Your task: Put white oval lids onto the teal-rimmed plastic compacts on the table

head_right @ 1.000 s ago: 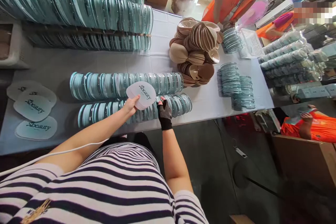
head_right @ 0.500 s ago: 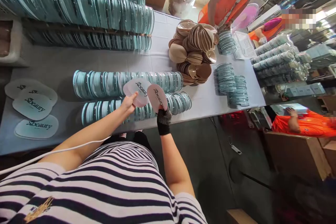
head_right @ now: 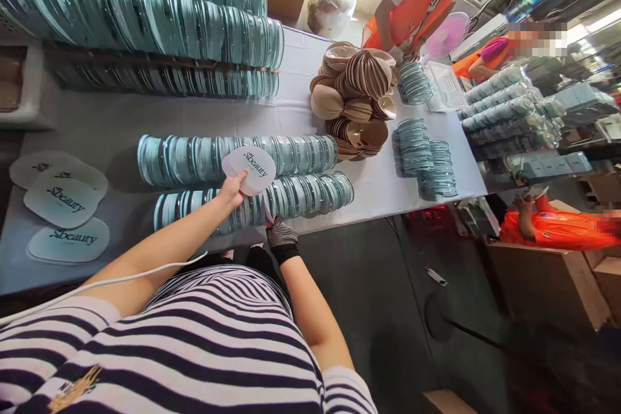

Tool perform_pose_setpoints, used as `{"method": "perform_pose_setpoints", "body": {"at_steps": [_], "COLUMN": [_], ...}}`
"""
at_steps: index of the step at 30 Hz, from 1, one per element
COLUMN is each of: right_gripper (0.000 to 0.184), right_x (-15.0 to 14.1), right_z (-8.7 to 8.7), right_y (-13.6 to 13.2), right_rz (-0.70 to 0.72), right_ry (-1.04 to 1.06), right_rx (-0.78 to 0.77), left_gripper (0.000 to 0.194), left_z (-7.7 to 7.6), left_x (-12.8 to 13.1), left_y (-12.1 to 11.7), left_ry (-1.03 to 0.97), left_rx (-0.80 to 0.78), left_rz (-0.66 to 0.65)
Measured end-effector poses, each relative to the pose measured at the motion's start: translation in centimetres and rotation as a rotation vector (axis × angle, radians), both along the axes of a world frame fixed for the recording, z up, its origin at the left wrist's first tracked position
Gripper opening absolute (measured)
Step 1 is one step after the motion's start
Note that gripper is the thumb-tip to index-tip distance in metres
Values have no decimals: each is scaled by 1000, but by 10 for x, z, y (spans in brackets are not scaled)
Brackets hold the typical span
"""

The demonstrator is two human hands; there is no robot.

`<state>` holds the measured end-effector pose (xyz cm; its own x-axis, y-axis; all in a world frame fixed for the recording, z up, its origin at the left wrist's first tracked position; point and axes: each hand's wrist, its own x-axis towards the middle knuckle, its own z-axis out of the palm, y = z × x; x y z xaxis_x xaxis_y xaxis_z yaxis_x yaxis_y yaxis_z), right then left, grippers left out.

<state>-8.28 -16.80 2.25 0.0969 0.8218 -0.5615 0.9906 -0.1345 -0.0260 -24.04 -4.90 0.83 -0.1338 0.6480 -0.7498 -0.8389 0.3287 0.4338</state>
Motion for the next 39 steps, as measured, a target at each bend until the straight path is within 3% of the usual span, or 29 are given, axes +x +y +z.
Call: {"method": "perform_pose_setpoints", "body": {"at_steps": [3, 6, 12, 19, 21, 23, 25, 27, 32, 34, 37, 39], "right_gripper": [35, 34, 34, 29, 29, 33, 45, 57, 59, 56, 48, 47], "right_x": [3, 4, -11, 7, 9, 8, 7, 5, -17, -30, -34, -22], "right_z": [-3, -8, -20, -5, 5, 15, 25, 33, 39, 36, 29, 28], "right_y": [3, 0, 21, 35, 45, 59, 73, 81, 69, 64, 60, 49], "right_rz": [-43, 13, 60, -217, -244, -238, -225, -187, 50, 70, -193, -348], "right_ry": [47, 89, 78, 718, 669, 539, 560, 612, 575, 611, 658, 630], "right_rx": [48, 122, 71, -356, -255, 40, 321, 471, 654, 574, 447, 532], "left_gripper": [29, 29, 29, 29, 30, 30, 30, 31, 35, 37, 38, 35], "left_z": [-1, -4, -3, -2, -1, 1, 4, 7, 5, 4, 6, 9], "left_x": [0, 0, -1, 3, 4, 5, 6, 6, 1, -2, -4, -8], "left_y": [0, -1, -2, 1, 2, -2, -10, -21, -42, -46, -45, -38], "left_ry": [-15, -28, -30, -6, 4, 12, 6, -4, 102, 123, 86, 64], "left_rx": [20, 33, 27, 26, 22, 28, 67, 137, 164, 128, 134, 129], "left_rz": [10, -2, -13, 56, 60, 35, -18, -80, -109, -150, -232, -207]}}
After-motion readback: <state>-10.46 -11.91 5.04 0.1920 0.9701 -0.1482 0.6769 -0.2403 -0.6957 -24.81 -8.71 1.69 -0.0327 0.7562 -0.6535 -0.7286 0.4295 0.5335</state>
